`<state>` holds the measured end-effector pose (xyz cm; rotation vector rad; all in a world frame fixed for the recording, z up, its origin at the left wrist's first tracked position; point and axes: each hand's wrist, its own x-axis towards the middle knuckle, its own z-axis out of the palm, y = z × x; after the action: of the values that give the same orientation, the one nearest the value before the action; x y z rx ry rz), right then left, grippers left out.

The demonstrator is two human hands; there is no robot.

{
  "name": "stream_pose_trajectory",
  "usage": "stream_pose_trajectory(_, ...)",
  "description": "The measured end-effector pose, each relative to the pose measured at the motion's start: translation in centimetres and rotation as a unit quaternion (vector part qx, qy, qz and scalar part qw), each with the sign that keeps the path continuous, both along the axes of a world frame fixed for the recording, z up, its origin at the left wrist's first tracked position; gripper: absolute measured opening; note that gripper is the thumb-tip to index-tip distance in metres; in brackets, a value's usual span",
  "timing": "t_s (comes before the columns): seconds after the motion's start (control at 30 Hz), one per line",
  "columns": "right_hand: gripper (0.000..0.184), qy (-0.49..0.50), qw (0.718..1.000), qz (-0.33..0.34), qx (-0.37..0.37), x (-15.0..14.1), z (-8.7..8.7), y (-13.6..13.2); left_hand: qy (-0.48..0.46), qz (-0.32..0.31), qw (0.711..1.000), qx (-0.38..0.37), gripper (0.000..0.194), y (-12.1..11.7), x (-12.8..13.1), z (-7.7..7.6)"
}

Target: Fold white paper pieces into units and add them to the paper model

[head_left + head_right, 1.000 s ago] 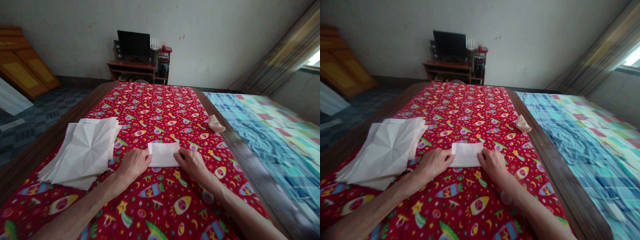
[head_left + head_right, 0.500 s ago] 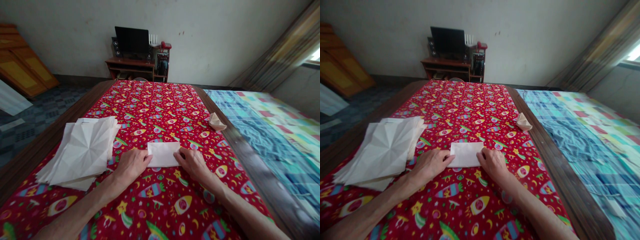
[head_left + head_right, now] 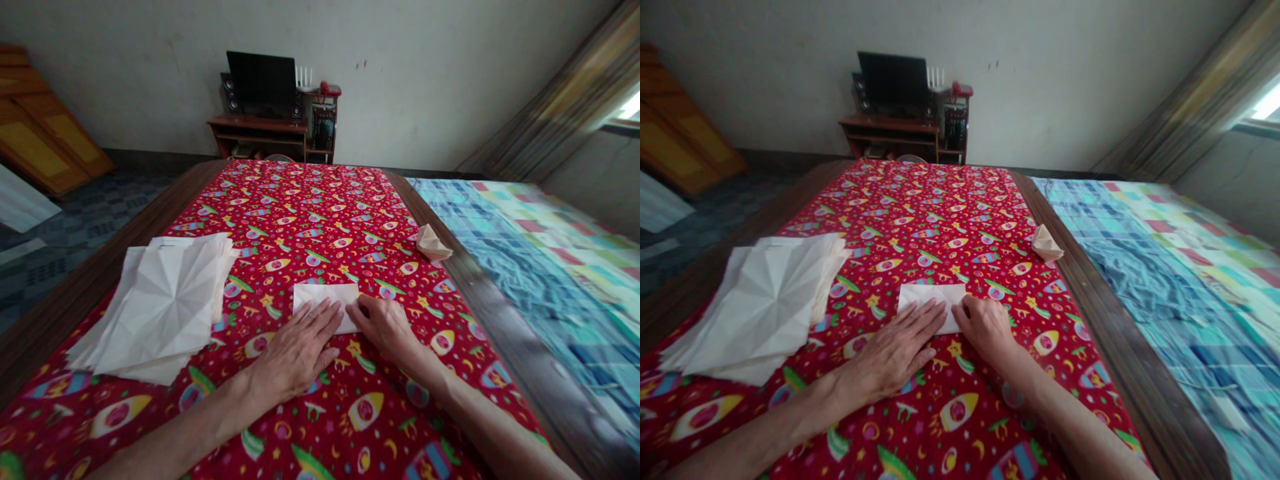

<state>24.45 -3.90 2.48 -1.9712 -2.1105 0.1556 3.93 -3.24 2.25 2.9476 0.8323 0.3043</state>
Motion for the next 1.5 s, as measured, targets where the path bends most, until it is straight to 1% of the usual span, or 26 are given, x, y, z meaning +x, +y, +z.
stream_pose_trajectory(0.17, 0.033, 0.001, 1.0, -0.01, 0.001, -0.1, 0.1, 0.1, -0.009, -0.002, 1.0, -0.001, 0.05, 0.2, -0.3, -0.8)
stream_pose_trajectory(0.33, 0.034, 0.001, 1.0, -0.006, 0.009, -0.1, -0.1, 0.2, -0.002, 0.003, 1.0, -0.002, 0.05, 0.2, -0.2, -1.0)
stream_pose_trajectory(0.47, 0.035, 0.013, 1.0, -0.004, 0.02, 0.5, -0.1, 0.3, 0.003, 0.008, 1.0, -0.005, 0.049, 0.0, 0.0, -1.0)
stream_pose_trajectory(0.53, 0.033, 0.016, 0.998, 0.003, 0.068, 0.8, 0.2, -0.2, -0.001, 0.01, 1.0, -0.004, 0.048, 0.0, 0.0, -1.1)
stream_pose_trajectory(0.63, 0.029, -0.008, 0.981, 0.021, 0.194, 0.6, 0.7, -1.9, -0.007, 0.008, 1.0, 0.0, 0.047, 0.0, -0.1, -1.2)
stream_pose_trajectory(0.67, 0.03, -0.013, 0.974, 0.049, 0.221, 0.3, 0.7, -2.7, -0.008, 0.008, 1.0, 0.002, 0.047, -0.1, -0.1, -1.2)
stream_pose_trajectory(0.7, 0.032, -0.018, 0.969, 0.1, 0.227, -0.1, 0.6, -3.5, -0.008, 0.007, 1.0, 0.002, 0.047, -0.1, -0.1, -1.2)
stream_pose_trajectory(0.73, 0.036, -0.03, 0.964, 0.15, 0.217, -0.5, 0.4, -4.3, -0.008, 0.007, 1.0, 0.001, 0.048, -0.1, -0.1, -1.2)
stream_pose_trajectory(0.8, 0.05, -0.065, 0.963, 0.205, 0.164, -1.1, -0.3, -5.5, -0.009, 0.009, 1.0, 0.0, 0.05, -0.1, 0.0, -1.3)
stream_pose_trajectory(0.87, 0.063, -0.085, 0.962, 0.233, 0.116, -1.1, -1.1, -6.2, -0.01, 0.009, 1.0, -0.001, 0.053, 0.0, -0.1, -1.3)
stream_pose_trajectory(0.97, 0.068, -0.102, 0.96, 0.246, 0.08, 0.0, -1.7, -6.3, -0.003, 0.007, 1.0, 0.007, 0.053, 0.0, -0.5, -1.4)
stream_pose_trajectory(1.13, 0.062, -0.119, 0.96, 0.234, 0.093, 1.8, -1.6, -6.7, 0.014, 0.014, 1.0, 0.016, 0.049, -0.5, -2.9, -1.1)
stream_pose_trajectory(1.23, 0.057, -0.115, 0.96, 0.227, 0.116, 1.9, -1.3, -6.9, 0.029, 0.031, 0.999, 0.024, 0.049, -1.0, -4.7, -0.8)
stream_pose_trajectory(1.3, 0.049, -0.108, 0.959, 0.223, 0.138, 1.6, -1.1, -6.8, 0.032, 0.039, 0.998, 0.031, 0.048, -1.4, -5.4, -0.5)
stream_pose_trajectory(1.37, 0.038, -0.095, 0.958, 0.211, 0.168, 1.0, -0.8, -6.2, 0.026, 0.047, 0.998, 0.036, 0.047, -1.6, -5.5, -0.2)
stream_pose_trajectory(1.43, 0.028, -0.08, 0.957, 0.197, 0.198, 0.1, -0.5, -5.4, 0.013, 0.051, 0.998, 0.036, 0.044, -1.6, -5.0, 0.1)
stream_pose_trajectory(1.5, 0.027, -0.072, 0.957, 0.19, 0.207, -0.7, -0.4, -4.3, 0.0, 0.038, 0.999, 0.029, 0.042, -1.1, -3.9, 0.2)
